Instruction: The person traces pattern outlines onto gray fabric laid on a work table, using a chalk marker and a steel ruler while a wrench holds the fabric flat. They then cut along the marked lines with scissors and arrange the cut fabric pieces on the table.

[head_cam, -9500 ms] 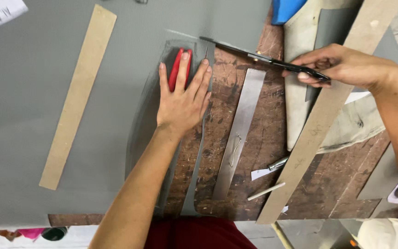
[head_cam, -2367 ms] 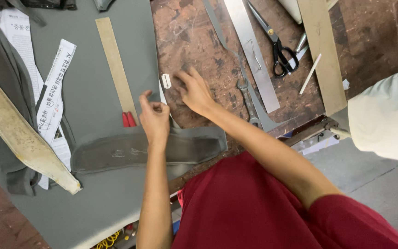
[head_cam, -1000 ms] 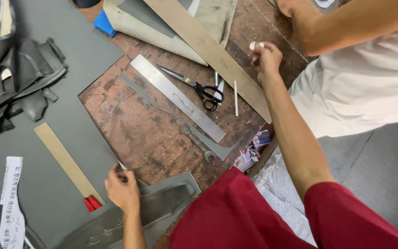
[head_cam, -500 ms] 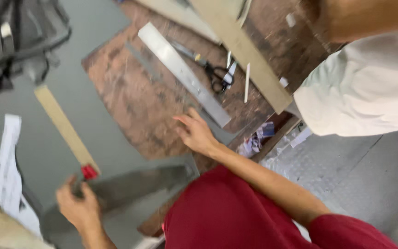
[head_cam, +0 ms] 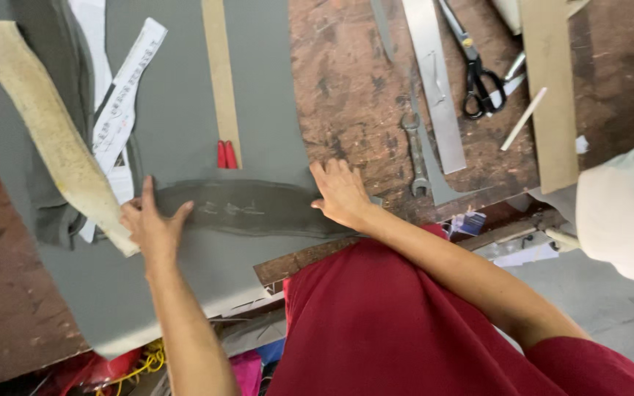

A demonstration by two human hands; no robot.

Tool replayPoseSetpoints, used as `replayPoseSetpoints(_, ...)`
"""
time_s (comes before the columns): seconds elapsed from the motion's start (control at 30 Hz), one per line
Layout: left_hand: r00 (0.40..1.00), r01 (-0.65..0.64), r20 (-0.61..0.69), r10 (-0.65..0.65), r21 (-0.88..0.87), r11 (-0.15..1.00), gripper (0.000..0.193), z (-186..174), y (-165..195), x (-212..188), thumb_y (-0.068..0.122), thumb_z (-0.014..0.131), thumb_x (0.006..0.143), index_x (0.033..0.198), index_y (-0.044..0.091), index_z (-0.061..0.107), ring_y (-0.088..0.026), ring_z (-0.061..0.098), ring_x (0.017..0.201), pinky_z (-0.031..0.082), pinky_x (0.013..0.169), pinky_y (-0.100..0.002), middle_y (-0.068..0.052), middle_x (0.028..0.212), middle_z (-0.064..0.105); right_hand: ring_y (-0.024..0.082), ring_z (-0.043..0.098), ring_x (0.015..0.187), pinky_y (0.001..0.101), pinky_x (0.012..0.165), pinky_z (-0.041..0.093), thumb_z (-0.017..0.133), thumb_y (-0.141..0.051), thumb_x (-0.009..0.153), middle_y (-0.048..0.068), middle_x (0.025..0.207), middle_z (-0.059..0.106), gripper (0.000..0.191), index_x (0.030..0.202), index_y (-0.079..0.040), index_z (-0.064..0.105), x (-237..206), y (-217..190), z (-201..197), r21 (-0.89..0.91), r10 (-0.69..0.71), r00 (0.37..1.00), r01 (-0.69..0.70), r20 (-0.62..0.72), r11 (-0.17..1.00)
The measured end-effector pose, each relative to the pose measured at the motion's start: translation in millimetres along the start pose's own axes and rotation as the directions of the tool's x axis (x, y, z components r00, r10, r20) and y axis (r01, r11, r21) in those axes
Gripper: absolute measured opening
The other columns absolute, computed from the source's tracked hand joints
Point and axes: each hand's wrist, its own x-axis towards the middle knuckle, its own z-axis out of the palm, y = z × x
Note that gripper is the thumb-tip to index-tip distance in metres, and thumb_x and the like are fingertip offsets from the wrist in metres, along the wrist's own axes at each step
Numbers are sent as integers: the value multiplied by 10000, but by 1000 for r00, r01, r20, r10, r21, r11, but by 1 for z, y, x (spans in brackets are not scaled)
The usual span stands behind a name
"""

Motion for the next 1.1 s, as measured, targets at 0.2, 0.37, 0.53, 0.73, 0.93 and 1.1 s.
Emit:
replayPoseSetpoints(0.2,971,-231,-64,229,-16,973,550,-17,8,13,239,912,739,1239,171,693,-422,433,1333,421,1075,-561,-180,1448,460,353,599,1208,537,934,476,759,-246,866,155,1221,642,354,1140,-80,607,-11,18,18,69,-8,999,6,34,998)
replayPoseSetpoints(0.37,966,-231,137,219,82,969,620,-33,44,18,194,862,741,1335,193,685,-360,527,1226,391,1034,-590,-108,1250,640,451,632,1060,557,894,494,663,-210,958,246,1131,647,350,1231,-36,530,-30,32,-5,346,47,998,-59,41,936)
replayPoseSetpoints(0.53,908,-350,267,324,55,935,241,-40,92,12,209,780,895,1119,136,731,-343,616,1158,476,964,-500,-99,1146,686,361,697,967,463,842,534,675,-180,968,164,993,707,222,1142,-101,562,-64,75,-39,527,186,980,-120,-74,842)
replayPoseSetpoints(0.73,812,-461,129,570,-456,761,237,-46,180,21,139,679,1007,1222,57,622,-315,693,1120,528,946,-422,-133,1175,701,220,606,916,375,827,503,702,-30,943,65,947,634,180,1091,-46,602,-96,131,-34,748,441,827,-38,-348,662)
replayPoseSetpoints(0.93,766,-643,-267,585,-354,679,453,-37,261,41,53,737,967,1390,81,579,-302,636,1100,513,955,-434,-135,1243,619,208,516,905,352,823,435,705,-71,973,107,954,594,207,1151,-16,614,-105,160,-10,928,731,670,-182,-126,327)
replayPoseSetpoints(1.1,825,-532,-122,553,-498,684,411,33,278,-1,46,705,956,1353,84,603,-277,653,1023,539,934,-403,-135,1204,623,262,539,1269,375,1069,394,759,-103,957,172,1364,582,504,1352,88,509,-95,142,-2,820,573,770,-118,-280,560)
